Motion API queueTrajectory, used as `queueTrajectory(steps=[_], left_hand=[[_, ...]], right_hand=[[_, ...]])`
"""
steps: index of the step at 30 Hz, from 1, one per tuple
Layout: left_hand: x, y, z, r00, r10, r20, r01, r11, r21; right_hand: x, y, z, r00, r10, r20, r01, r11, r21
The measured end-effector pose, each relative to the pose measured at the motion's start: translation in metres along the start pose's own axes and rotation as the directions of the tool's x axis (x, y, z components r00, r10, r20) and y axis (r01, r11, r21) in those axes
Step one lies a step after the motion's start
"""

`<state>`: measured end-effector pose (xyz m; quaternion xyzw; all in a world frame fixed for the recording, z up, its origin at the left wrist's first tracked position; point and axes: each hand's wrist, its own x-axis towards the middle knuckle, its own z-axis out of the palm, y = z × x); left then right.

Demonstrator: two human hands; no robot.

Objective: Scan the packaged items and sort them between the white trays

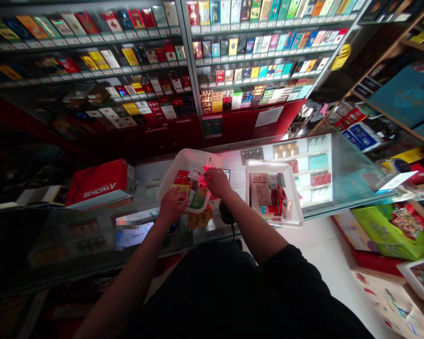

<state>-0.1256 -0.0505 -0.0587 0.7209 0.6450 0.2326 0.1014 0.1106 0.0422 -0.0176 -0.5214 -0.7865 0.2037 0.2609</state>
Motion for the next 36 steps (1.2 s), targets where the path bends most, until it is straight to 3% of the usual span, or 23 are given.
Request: queueTrajectory(steps=[3,7,18,26,31,36], left_hand=[[0.002,0.001,-0.002,1.000,-0.014,-0.002,0.014,1.000,-0.005],[0.010,0.018,-0.007,1.000,0.001,-0.005,-0.001,0.999,-0.037],[0.035,0.116,0.005,0.974,0.210,0.081,-0.192,0.963,-0.190],[0.038,0.197,0.031,0.915,0.369,0.161,-0.314,0.904,-0.290],[0.032,0.243,0.056,0.847,0.470,0.251,-0.396,0.870,-0.292],[0.026,0.277,0.096,0.766,0.537,0.354,-0.507,0.843,-0.180]], right_hand=[[-0.005,-0.004,-0.004,1.000,0.005,-0.014,-0.005,1.000,0.011],[-0.015,-0.001,-0.017,0.997,0.059,-0.043,-0.059,0.998,0.001],[-0.066,0.054,-0.066,0.963,0.198,-0.185,-0.198,0.980,0.019],[-0.123,0.107,-0.113,0.907,0.288,-0.308,-0.298,0.954,0.015],[-0.163,0.142,-0.132,0.861,0.341,-0.378,-0.392,0.918,-0.065],[-0.196,0.156,-0.135,0.901,0.295,-0.319,-0.368,0.908,-0.202]])
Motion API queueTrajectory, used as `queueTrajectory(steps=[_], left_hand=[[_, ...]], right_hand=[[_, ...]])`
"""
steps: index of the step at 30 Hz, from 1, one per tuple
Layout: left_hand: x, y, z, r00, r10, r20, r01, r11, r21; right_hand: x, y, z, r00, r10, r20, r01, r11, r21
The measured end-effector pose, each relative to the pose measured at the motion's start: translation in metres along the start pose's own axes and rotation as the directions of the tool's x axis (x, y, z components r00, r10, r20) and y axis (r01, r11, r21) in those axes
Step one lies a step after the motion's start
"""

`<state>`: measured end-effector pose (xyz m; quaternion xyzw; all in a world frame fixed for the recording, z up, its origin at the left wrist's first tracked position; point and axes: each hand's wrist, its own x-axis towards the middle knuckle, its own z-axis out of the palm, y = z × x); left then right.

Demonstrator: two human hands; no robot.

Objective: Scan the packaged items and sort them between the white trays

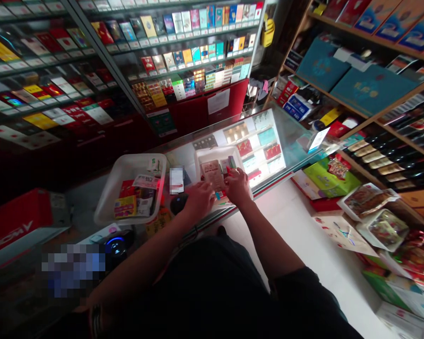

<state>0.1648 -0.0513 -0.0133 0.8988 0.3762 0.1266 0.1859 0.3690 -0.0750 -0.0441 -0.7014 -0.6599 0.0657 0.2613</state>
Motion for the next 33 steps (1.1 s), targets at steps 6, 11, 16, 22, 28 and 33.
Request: queueTrajectory(steps=[6,11,16,22,28,33], left_hand=[[0.029,0.018,0.032,0.984,-0.129,0.125,0.118,0.988,0.095],[0.043,0.024,0.040,0.942,-0.260,0.211,0.227,0.959,0.169],[0.050,0.021,0.044,0.947,-0.240,0.213,0.196,0.958,0.209],[0.040,0.017,0.025,0.972,-0.202,0.120,0.170,0.957,0.235],[0.016,0.018,-0.009,0.991,-0.127,0.037,0.113,0.955,0.274],[0.002,0.007,-0.026,0.988,-0.135,-0.078,0.146,0.977,0.153]], right_hand=[[-0.008,0.008,0.002,0.982,-0.037,0.187,0.050,0.997,-0.064],[-0.001,0.009,-0.002,0.944,-0.020,0.331,0.061,0.992,-0.112],[-0.001,0.011,-0.003,0.909,-0.020,0.417,0.083,0.988,-0.133],[-0.005,0.021,-0.002,0.916,-0.095,0.390,0.150,0.982,-0.113],[0.001,0.031,0.001,0.937,-0.206,0.283,0.194,0.979,0.068],[0.017,0.021,-0.003,0.963,-0.200,0.182,0.123,0.922,0.367]])
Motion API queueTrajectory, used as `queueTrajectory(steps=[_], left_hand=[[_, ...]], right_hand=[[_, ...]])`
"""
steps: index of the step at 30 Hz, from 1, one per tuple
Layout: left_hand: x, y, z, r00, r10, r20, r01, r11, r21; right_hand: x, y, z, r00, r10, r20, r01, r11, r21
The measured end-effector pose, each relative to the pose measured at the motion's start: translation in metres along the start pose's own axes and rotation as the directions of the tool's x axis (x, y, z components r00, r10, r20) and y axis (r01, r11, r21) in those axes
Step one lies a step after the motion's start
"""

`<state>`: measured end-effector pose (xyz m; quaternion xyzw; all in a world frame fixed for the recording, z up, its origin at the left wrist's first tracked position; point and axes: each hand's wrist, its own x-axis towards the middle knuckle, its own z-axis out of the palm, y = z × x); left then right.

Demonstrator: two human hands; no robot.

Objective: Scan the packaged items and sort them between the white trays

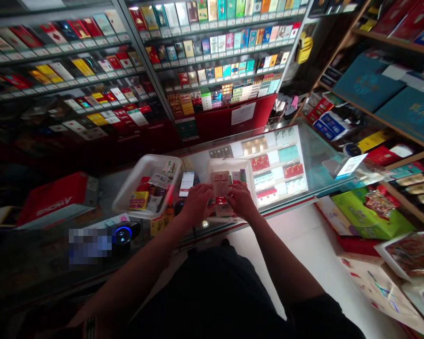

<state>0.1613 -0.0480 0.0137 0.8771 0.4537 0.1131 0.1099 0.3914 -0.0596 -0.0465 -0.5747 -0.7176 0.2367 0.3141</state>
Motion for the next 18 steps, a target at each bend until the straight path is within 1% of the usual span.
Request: queueTrajectory(steps=[1,3,6,9,11,13,16,18], left_hand=[[-0.001,-0.005,-0.004,0.999,-0.041,-0.001,0.041,0.998,-0.055],[-0.003,-0.016,-0.013,0.991,-0.125,0.037,0.129,0.973,-0.190],[-0.009,-0.036,-0.029,0.974,-0.201,0.101,0.224,0.894,-0.388],[-0.017,-0.057,-0.042,0.957,-0.256,0.133,0.288,0.805,-0.519],[-0.022,-0.071,-0.047,0.946,-0.283,0.159,0.322,0.755,-0.572],[-0.026,-0.084,-0.050,0.942,-0.293,0.164,0.331,0.729,-0.599],[-0.030,-0.101,-0.050,0.944,-0.304,0.130,0.318,0.730,-0.605],[-0.032,-0.110,-0.050,0.943,-0.317,0.101,0.315,0.756,-0.573]], right_hand=[[0.003,-0.006,-0.001,1.000,0.020,-0.011,-0.019,0.999,0.046],[0.009,-0.020,-0.001,0.998,0.050,-0.022,-0.048,0.993,0.110],[0.016,-0.043,0.001,0.997,0.069,-0.024,-0.063,0.980,0.190],[0.023,-0.062,0.006,0.994,0.108,-0.015,-0.101,0.962,0.254],[0.028,-0.071,0.010,0.991,0.130,-0.012,-0.121,0.950,0.287],[0.033,-0.080,0.014,0.992,0.129,-0.008,-0.119,0.939,0.322],[0.041,-0.089,0.022,0.994,0.108,-0.004,-0.100,0.931,0.352],[0.047,-0.093,0.030,0.995,0.095,-0.012,-0.085,0.936,0.343]])
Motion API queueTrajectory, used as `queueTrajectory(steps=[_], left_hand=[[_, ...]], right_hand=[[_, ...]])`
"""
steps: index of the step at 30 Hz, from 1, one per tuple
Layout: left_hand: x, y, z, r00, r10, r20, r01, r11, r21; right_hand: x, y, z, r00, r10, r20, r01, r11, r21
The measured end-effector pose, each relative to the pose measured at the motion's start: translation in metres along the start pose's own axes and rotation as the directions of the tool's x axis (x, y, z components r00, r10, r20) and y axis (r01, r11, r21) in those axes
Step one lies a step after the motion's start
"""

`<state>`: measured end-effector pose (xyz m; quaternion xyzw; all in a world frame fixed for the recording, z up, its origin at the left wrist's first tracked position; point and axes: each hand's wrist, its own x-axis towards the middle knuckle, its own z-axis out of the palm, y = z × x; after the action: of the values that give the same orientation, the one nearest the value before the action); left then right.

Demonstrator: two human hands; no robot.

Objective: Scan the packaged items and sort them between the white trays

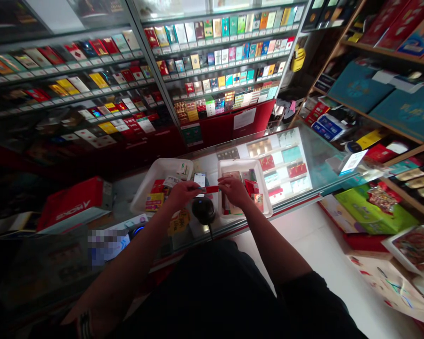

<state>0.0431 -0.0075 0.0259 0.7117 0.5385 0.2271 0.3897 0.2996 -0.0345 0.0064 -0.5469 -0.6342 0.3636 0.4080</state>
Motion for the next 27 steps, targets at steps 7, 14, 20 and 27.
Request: queueTrajectory(steps=[7,14,20,27], left_hand=[[0.008,-0.026,-0.013,0.974,0.226,-0.026,-0.211,0.938,0.275],[0.008,-0.054,-0.004,0.970,0.239,-0.049,-0.202,0.899,0.388],[0.008,-0.063,0.005,0.978,0.209,-0.024,-0.181,0.894,0.409],[0.010,-0.070,0.009,0.976,0.213,0.034,-0.208,0.884,0.418]], right_hand=[[0.015,0.005,0.034,0.997,-0.066,-0.048,0.055,0.980,-0.191],[0.020,0.008,0.057,0.996,-0.067,-0.050,0.047,0.944,-0.326],[0.020,0.014,0.061,0.999,-0.041,-0.008,0.036,0.931,-0.363],[0.023,0.015,0.060,1.000,-0.026,-0.003,0.023,0.923,-0.384]])
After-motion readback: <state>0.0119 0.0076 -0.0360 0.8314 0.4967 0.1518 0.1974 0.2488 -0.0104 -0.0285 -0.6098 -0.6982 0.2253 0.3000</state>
